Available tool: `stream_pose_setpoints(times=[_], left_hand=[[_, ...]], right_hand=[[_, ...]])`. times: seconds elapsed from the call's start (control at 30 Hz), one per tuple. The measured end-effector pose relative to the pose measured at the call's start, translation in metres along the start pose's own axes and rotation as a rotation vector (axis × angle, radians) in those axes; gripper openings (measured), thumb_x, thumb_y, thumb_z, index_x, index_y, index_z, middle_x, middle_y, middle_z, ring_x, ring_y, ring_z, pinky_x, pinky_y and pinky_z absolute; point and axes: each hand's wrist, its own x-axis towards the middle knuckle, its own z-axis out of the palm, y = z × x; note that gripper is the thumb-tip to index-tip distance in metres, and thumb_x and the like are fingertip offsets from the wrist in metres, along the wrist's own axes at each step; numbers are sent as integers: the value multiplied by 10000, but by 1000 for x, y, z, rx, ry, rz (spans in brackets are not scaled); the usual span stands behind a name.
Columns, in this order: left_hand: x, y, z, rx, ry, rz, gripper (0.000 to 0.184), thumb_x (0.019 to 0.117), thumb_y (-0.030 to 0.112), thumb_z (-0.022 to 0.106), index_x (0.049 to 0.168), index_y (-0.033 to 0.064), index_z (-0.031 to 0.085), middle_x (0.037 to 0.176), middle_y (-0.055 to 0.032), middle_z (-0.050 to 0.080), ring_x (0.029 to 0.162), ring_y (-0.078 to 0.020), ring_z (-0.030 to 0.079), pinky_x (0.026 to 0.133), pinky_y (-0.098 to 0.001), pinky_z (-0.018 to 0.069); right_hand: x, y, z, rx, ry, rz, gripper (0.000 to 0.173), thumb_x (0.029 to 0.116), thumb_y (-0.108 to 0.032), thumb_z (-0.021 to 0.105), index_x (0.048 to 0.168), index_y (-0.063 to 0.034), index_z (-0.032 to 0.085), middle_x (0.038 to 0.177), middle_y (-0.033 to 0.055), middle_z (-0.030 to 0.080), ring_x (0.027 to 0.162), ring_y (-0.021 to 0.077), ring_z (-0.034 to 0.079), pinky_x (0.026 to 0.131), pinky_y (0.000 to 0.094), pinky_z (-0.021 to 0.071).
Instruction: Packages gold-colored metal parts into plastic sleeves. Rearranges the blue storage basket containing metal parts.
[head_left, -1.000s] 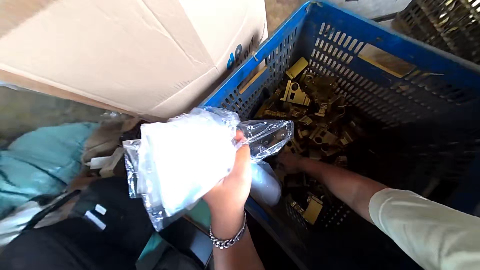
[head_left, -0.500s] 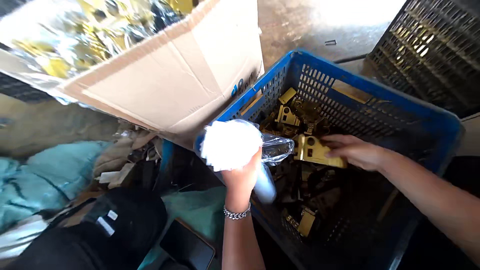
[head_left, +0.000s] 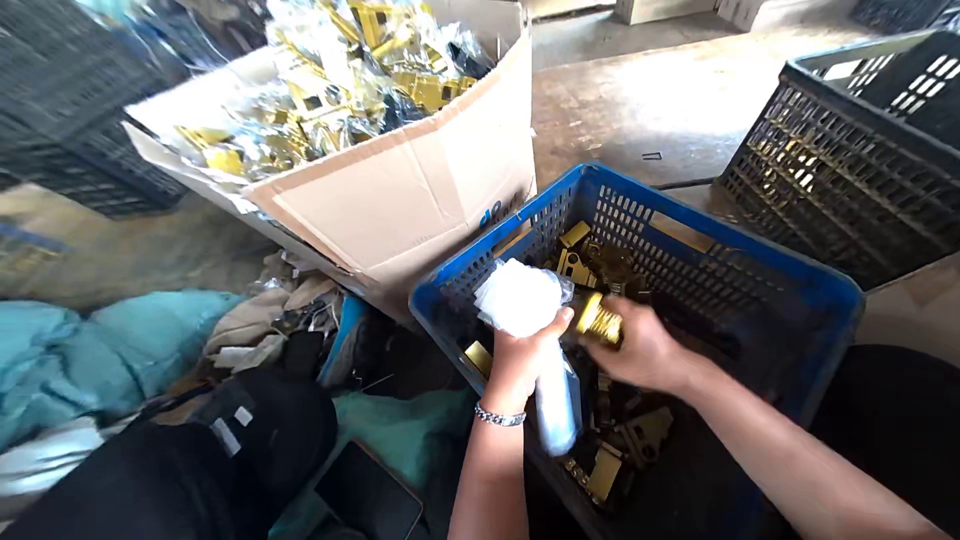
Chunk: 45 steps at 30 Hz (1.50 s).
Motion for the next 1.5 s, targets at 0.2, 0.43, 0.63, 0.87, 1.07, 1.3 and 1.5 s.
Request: stream_pose_setpoints(times=[0.2,0.43,0.63,0.87,1.07,1.3,1.5], left_hand=[[2,-18,-14,283,-65,243,559,743,-12,842,1202,-163,561,1083,-143,697,1017,-58,667,943,-224,544],[24,-27,-14,463,325,672,569,711,99,879,1121,-198,620,1019,-223,723,982,-155,710,930,-299,561],[-27,-38,14,552,72,713,475,702,133,833,1019,-176,660,916,-206,731,900,-173,721,873,-307,569],[15,-13,-15,33,345,195,629,822,-3,803,1341,-134,472,1204,-204,633,1101,-148,625,970,-283,521],[12,-15,-21,149,241,113,625,800,28,831,1314,-123,509,1164,-188,661,1058,-132,656,949,-288,547],[-6,-41,-2,353,-32,393,559,695,9,857,1153,-186,602,1046,-181,718,1003,-83,685,947,-233,540],[-21,-33,6,206,-182,236,569,669,-33,872,1160,-135,604,1022,-105,719,965,-57,682,906,-222,561]], right_hand=[[31,2,16,49,-269,284,668,847,-118,773,1399,56,439,1233,268,620,1162,364,621,1006,523,483],[20,-5,7,739,-84,363,638,883,-153,718,1459,-12,483,1320,135,625,1149,161,631,950,314,534],[21,10,17,584,294,97,554,800,-177,725,1305,19,609,1114,74,708,976,65,681,866,245,573],[23,34,-51,-463,-629,253,398,745,-201,906,1032,22,746,1021,302,697,1030,536,637,883,768,446],[43,-54,-105,-149,363,-533,372,874,-183,747,1186,3,668,1123,150,712,955,179,729,835,344,633],[16,-9,-20,153,-202,44,276,979,-149,676,1172,48,693,1090,184,712,967,244,703,908,413,569],[-2,16,-6,723,-83,205,127,907,-59,602,1011,-60,675,832,-54,702,736,40,674,716,247,593]])
